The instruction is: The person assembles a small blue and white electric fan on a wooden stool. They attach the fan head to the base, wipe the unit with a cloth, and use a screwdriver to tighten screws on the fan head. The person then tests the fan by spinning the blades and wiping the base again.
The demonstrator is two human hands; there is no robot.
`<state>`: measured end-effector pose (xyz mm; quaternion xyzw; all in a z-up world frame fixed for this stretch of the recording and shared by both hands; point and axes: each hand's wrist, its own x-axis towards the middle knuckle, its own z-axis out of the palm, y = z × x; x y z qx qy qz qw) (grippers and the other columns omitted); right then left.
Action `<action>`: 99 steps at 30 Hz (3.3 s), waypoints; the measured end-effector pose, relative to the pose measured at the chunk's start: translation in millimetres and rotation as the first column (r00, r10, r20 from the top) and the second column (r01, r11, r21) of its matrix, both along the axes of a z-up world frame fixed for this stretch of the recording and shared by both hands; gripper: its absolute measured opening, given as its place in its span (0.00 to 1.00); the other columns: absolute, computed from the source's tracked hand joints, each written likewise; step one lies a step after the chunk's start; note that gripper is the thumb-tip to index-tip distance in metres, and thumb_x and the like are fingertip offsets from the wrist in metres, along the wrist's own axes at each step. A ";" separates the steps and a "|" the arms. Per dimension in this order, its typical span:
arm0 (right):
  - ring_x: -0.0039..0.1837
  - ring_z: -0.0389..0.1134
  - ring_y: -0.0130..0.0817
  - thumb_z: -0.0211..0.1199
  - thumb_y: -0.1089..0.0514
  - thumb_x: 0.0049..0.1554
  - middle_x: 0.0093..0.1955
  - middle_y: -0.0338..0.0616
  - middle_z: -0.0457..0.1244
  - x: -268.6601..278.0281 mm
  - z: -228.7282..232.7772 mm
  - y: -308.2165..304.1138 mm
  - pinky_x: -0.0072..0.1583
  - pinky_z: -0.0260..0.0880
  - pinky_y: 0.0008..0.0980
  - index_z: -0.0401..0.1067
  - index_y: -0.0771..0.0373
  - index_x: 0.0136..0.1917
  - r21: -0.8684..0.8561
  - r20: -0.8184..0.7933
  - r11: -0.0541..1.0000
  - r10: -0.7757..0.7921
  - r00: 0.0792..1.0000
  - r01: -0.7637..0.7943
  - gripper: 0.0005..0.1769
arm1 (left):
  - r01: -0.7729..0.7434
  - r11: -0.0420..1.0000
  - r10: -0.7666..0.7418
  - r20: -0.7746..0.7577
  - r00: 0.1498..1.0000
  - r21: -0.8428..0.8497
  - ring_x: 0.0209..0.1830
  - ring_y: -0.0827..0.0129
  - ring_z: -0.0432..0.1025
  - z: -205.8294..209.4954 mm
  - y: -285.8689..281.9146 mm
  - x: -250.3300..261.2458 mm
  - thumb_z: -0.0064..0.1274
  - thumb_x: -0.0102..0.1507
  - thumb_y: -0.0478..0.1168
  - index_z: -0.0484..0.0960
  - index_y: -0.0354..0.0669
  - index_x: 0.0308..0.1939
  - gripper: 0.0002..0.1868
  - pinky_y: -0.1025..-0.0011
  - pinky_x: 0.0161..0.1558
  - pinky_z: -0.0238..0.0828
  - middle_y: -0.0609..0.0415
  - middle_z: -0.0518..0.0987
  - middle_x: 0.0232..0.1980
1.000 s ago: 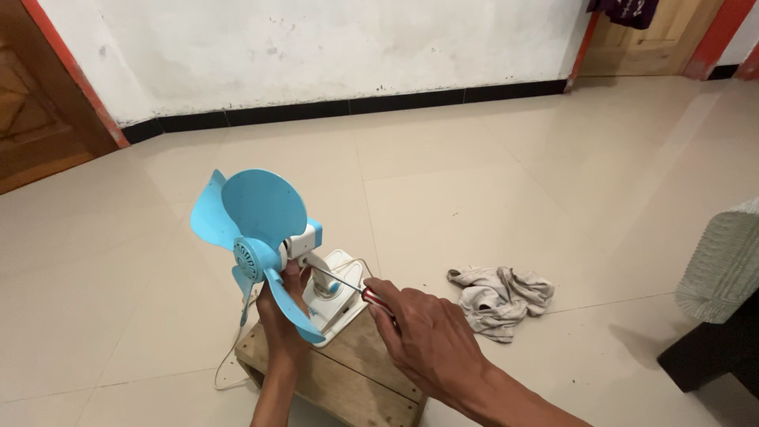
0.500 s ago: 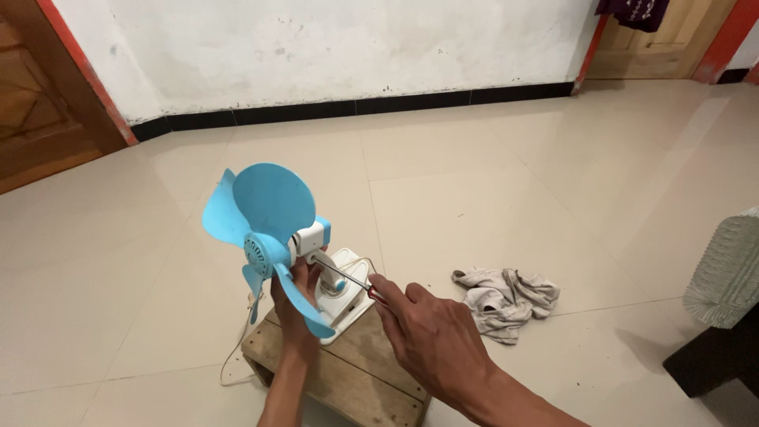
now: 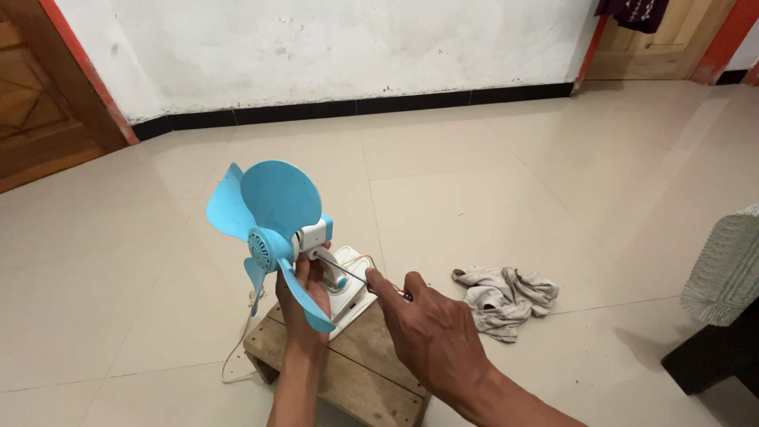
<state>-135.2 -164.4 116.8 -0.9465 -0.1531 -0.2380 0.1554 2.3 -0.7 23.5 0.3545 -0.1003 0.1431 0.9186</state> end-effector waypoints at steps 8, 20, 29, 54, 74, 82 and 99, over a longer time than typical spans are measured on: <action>0.37 0.69 0.40 0.58 0.71 0.51 0.39 0.48 0.61 3.2 -8.1 -1.3 0.32 0.69 0.39 0.68 0.57 0.71 -0.075 0.131 0.996 0.053 0.990 -0.043 0.35 | 0.025 1.000 -0.024 0.056 0.998 -0.009 0.60 0.60 0.73 -3.7 2.0 -0.5 0.46 0.72 0.40 0.67 0.33 0.67 0.22 0.64 0.59 0.68 0.48 0.74 0.62; 0.39 0.64 0.34 0.63 0.68 0.48 0.39 0.44 0.60 8.2 6.2 -3.9 0.35 0.67 0.34 0.70 0.57 0.68 -0.292 0.322 0.956 0.097 0.942 0.002 0.33 | 0.053 0.993 -0.044 0.089 0.995 -0.101 0.61 0.66 0.70 -12.4 -7.0 0.2 0.45 0.73 0.41 0.71 0.37 0.64 0.18 0.66 0.63 0.63 0.49 0.77 0.58; 0.32 0.69 0.42 0.58 0.66 0.56 0.40 0.50 0.60 10.8 11.5 7.6 0.31 0.69 0.40 0.54 0.57 0.82 -0.336 -0.216 0.937 0.017 0.976 -0.091 0.42 | 0.119 0.971 -0.105 0.076 0.992 -0.206 0.62 0.64 0.71 -9.2 -6.9 2.9 0.48 0.70 0.40 0.73 0.39 0.63 0.18 0.66 0.65 0.67 0.52 0.76 0.59; 0.38 0.73 0.45 0.54 0.48 0.59 0.37 0.54 0.71 10.5 38.1 23.3 0.46 0.71 0.46 0.74 0.53 0.65 0.460 -0.553 0.865 0.103 0.827 0.200 0.23 | 0.105 0.941 -0.078 0.096 0.992 -0.322 0.56 0.64 0.71 -35.8 -11.9 30.8 0.50 0.71 0.41 0.74 0.39 0.61 0.16 0.67 0.60 0.67 0.51 0.77 0.55; 0.50 0.71 0.52 0.47 0.48 0.63 0.47 0.52 0.69 36.2 -70.2 -74.3 0.51 0.69 0.51 0.67 0.57 0.58 0.243 -0.372 0.916 -0.217 0.903 0.321 0.17 | 0.012 0.949 -0.034 0.065 0.997 0.316 0.68 0.64 0.69 -11.1 4.4 -11.7 0.36 0.73 0.51 0.70 0.35 0.69 0.27 0.67 0.69 0.61 0.46 0.77 0.64; 0.62 0.68 0.54 0.52 0.53 0.61 0.59 0.58 0.63 75.5 -272.5 -198.9 0.63 0.68 0.51 0.61 0.57 0.67 -0.145 -0.576 0.873 -0.458 0.677 0.466 0.22 | -0.063 0.582 -0.041 0.107 0.993 0.810 0.69 0.60 0.69 -7.6 26.8 -9.9 0.50 0.67 0.51 0.70 0.35 0.68 0.30 0.64 0.66 0.64 0.45 0.76 0.65; 0.66 0.66 0.48 0.56 0.58 0.61 0.62 0.56 0.63 24.3 29.0 -26.4 0.64 0.67 0.45 0.67 0.68 0.64 0.296 0.223 0.954 -0.019 0.975 -0.049 0.20 | -0.352 0.373 0.388 0.200 0.900 0.859 0.49 0.52 0.79 -60.7 -34.3 14.3 0.51 0.66 0.48 0.76 0.38 0.57 0.21 0.57 0.50 0.76 0.44 0.82 0.50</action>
